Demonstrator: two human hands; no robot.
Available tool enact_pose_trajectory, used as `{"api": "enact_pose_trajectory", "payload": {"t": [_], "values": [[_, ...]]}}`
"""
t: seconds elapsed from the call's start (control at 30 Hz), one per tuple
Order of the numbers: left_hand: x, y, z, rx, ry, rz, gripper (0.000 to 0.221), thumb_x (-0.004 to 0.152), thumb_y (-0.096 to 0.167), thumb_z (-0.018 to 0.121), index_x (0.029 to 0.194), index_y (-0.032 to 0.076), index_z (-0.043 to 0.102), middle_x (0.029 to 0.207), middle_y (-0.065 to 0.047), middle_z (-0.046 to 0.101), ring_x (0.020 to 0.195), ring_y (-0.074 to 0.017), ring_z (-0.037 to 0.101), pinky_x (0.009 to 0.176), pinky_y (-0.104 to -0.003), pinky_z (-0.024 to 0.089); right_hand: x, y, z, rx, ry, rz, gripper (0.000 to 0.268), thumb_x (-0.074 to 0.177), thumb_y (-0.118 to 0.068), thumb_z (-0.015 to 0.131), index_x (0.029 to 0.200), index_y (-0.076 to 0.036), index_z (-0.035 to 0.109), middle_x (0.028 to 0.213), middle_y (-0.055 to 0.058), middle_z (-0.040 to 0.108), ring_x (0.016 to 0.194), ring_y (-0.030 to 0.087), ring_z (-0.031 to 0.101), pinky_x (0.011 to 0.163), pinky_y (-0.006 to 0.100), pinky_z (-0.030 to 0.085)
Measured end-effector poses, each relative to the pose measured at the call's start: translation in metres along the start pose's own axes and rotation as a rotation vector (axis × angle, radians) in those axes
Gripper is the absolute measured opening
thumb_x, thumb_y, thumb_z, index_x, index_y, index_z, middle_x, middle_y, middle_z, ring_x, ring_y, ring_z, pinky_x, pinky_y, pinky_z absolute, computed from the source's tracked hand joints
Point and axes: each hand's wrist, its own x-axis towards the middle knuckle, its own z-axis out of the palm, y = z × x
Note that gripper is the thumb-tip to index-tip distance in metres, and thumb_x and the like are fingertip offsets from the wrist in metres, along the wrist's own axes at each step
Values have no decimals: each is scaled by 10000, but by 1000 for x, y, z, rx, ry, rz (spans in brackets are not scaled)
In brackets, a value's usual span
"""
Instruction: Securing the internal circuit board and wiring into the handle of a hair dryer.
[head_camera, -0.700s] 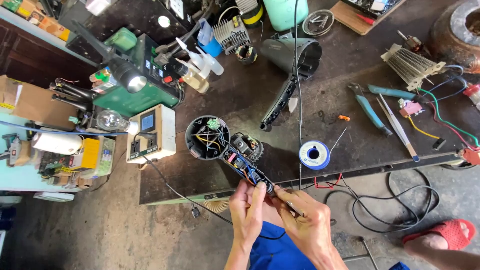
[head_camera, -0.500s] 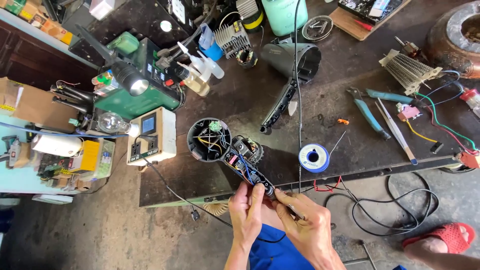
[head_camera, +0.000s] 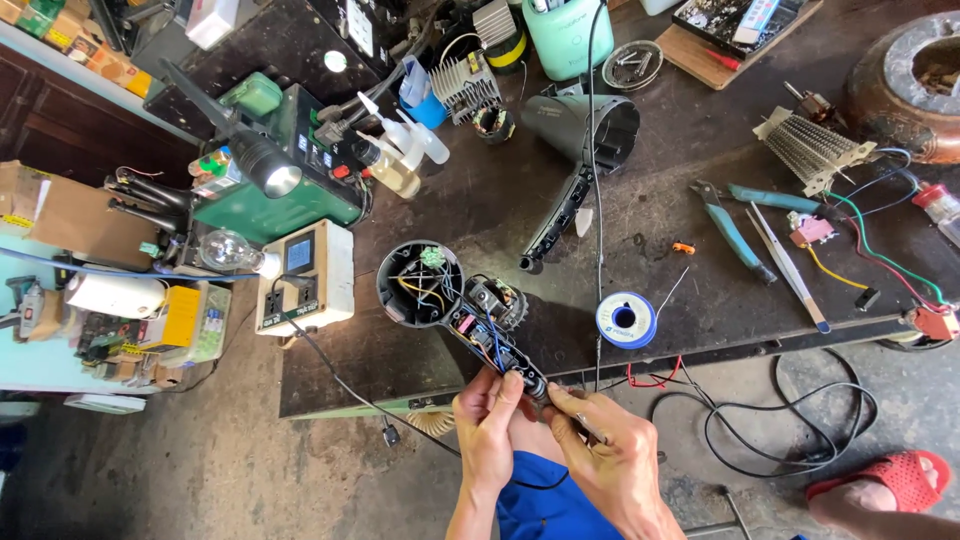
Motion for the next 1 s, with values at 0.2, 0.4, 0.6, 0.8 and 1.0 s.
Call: {"api": "enact_pose_trajectory", "payload": {"t": [0.2,0.4,0.6,0.8,1.0], "values": [[-2,18,-4,155,-5,-98,480,955,253,734,579,102,477,500,-29,477,507,-127,459,564,-301,392,5,-4,-7,0,-10,29,249,800,-70,808,1048,-61,805,949,57,832,821,96,801,669,192,649],[5,15,-10,117,-57,-154,214,937,144,737,781,11,679,630,-99,680,548,-145,577,530,-278,478,3,8,-2,26,-9,11,279,776,-16,814,1054,-41,799,1010,108,820,901,154,813,790,230,683],[10,11,-12,74,-80,-151,139,928,146,754,952,20,700,637,-41,635,579,-113,579,532,-260,461,1,11,-1,-1,0,-3,272,782,-42,822,1052,-71,804,978,72,824,854,117,811,732,205,661],[12,3,-19,38,-124,-189,140,929,136,731,945,18,658,705,-123,711,606,-184,644,589,-302,541,1,11,2,-20,36,42,221,793,-47,815,1013,-71,809,977,58,826,853,90,789,744,232,635],[20,9,-26,52,-201,-216,198,914,149,722,928,-34,646,754,-226,755,677,-307,773,664,-384,665,1,11,-2,-83,-7,130,106,821,-135,808,919,-98,792,785,-27,790,455,47,426,394,245,365]]}}
